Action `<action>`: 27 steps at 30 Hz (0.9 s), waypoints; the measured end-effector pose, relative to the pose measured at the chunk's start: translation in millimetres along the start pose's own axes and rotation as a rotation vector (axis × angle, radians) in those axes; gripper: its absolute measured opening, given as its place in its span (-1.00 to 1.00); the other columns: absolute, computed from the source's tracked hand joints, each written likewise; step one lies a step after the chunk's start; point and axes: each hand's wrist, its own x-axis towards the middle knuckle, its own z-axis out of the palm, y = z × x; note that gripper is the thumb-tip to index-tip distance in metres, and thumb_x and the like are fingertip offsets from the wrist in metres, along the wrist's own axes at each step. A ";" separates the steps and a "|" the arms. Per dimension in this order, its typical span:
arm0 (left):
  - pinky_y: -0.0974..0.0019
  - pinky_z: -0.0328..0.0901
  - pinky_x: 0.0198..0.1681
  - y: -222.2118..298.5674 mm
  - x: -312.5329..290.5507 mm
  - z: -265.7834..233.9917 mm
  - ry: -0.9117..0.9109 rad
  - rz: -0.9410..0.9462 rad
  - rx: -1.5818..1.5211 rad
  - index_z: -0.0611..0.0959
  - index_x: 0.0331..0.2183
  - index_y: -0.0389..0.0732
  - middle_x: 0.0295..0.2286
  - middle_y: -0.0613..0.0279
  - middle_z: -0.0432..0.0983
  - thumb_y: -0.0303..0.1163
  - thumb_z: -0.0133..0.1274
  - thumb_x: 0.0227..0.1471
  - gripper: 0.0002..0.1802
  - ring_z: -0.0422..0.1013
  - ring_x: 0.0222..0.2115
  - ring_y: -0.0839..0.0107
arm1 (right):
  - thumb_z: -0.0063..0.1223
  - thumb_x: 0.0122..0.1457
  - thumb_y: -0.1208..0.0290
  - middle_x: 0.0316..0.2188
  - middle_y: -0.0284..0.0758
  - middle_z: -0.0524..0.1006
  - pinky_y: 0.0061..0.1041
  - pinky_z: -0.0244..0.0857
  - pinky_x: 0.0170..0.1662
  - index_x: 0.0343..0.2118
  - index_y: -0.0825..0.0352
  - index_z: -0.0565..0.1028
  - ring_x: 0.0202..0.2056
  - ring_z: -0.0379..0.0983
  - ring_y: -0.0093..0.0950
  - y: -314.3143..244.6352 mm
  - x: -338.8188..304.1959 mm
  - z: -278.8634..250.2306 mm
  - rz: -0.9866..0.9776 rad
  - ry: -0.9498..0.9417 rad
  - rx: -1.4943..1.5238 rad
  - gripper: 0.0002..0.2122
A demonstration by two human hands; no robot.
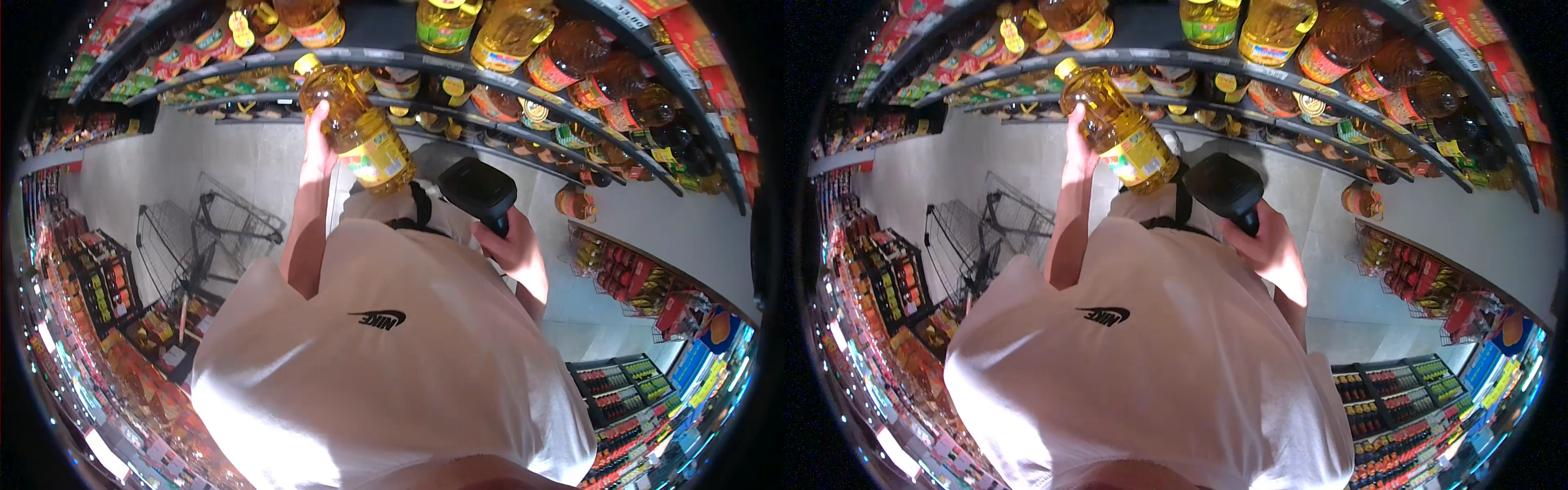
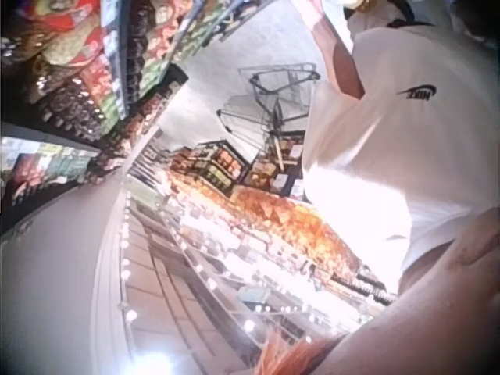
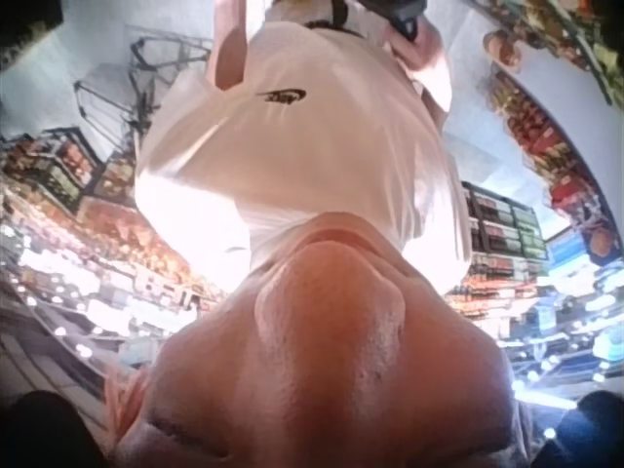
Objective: Scanning barcodes on various bottles of cooking oil using a handheld scanner and organizing them on supermarket shelves.
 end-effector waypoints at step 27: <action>0.14 0.16 0.19 46.9 185.3 93.9 -0.135 1.102 0.664 0.12 0.19 -0.26 0.05 0.03 0.18 -0.39 0.47 -0.57 0.26 0.24 0.06 0.19 | 0.20 0.05 0.24 -0.61 -0.29 0.41 -0.43 0.24 -0.40 -0.16 0.35 0.49 -0.54 0.30 -0.50 -51.0 72.0 18.7 -0.078 0.259 -0.152 -0.66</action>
